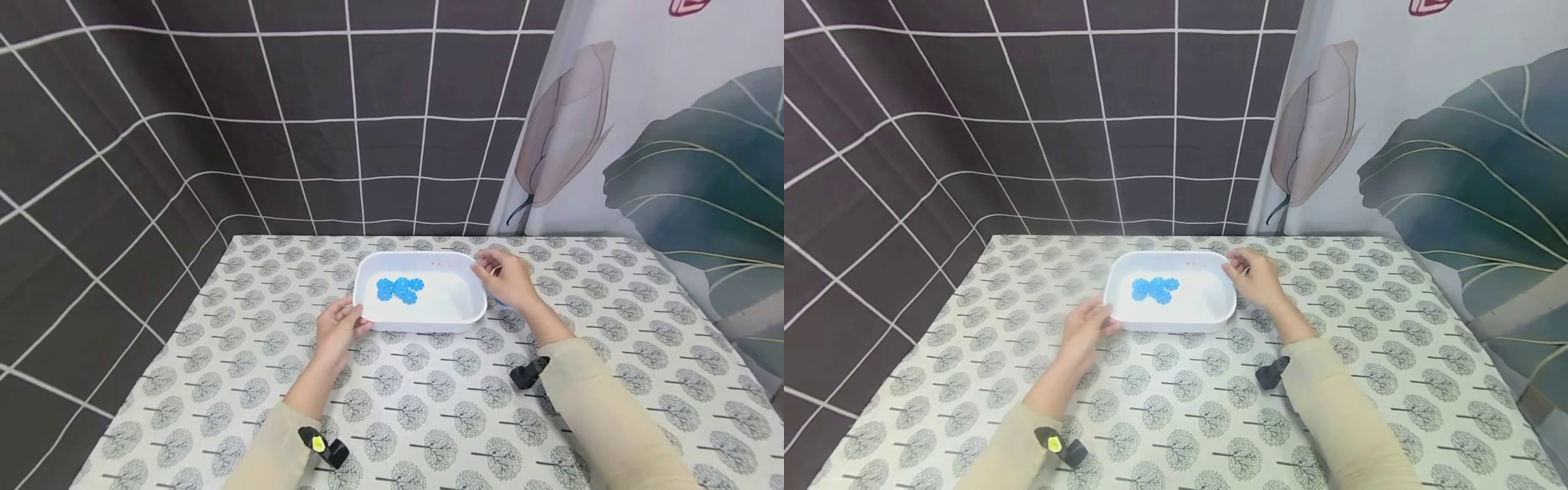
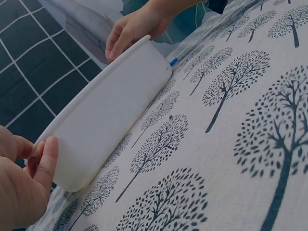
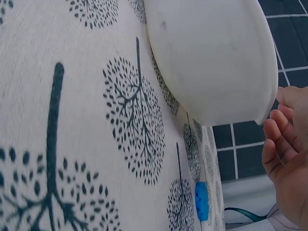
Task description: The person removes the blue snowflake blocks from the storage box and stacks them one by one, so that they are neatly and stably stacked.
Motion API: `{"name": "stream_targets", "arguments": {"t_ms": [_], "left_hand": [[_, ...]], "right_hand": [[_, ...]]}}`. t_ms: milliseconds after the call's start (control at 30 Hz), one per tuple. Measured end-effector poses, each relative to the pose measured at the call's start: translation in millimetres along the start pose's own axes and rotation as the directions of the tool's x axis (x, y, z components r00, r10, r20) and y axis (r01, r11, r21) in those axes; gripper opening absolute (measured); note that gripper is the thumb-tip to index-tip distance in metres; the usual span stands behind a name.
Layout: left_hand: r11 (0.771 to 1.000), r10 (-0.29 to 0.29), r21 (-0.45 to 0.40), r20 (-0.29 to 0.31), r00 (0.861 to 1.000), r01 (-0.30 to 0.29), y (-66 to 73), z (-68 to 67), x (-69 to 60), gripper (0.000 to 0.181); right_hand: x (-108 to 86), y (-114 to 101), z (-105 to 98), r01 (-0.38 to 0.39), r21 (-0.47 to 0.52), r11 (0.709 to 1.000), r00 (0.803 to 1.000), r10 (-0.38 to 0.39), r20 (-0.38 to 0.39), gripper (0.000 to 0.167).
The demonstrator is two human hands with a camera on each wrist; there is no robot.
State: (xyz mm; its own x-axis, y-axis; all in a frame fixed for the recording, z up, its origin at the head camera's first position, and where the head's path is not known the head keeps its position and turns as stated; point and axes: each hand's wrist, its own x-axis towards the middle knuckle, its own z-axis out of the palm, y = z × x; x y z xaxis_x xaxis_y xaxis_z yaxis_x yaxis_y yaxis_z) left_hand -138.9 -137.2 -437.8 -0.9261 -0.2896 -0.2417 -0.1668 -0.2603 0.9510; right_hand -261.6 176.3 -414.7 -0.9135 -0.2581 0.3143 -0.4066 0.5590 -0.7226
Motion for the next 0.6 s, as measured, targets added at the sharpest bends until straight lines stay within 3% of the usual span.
{"name": "stream_targets", "arguments": {"t_ms": [400,600], "left_hand": [[1.0,0.001,-0.007,-0.016,1.0,-0.002,0.5,-3.4,-3.4,0.04],[1.0,-0.007,-0.005,-0.021,1.0,0.007,2.0,-4.6,-5.4,0.042]], "right_hand": [[8.0,-16.8,16.1,0.165,-0.016,0.986,0.986,-0.166,-0.016,0.022],[13.2,-26.2,28.2,0.174,-0.014,0.985,0.982,-0.172,0.082,0.025]]}}
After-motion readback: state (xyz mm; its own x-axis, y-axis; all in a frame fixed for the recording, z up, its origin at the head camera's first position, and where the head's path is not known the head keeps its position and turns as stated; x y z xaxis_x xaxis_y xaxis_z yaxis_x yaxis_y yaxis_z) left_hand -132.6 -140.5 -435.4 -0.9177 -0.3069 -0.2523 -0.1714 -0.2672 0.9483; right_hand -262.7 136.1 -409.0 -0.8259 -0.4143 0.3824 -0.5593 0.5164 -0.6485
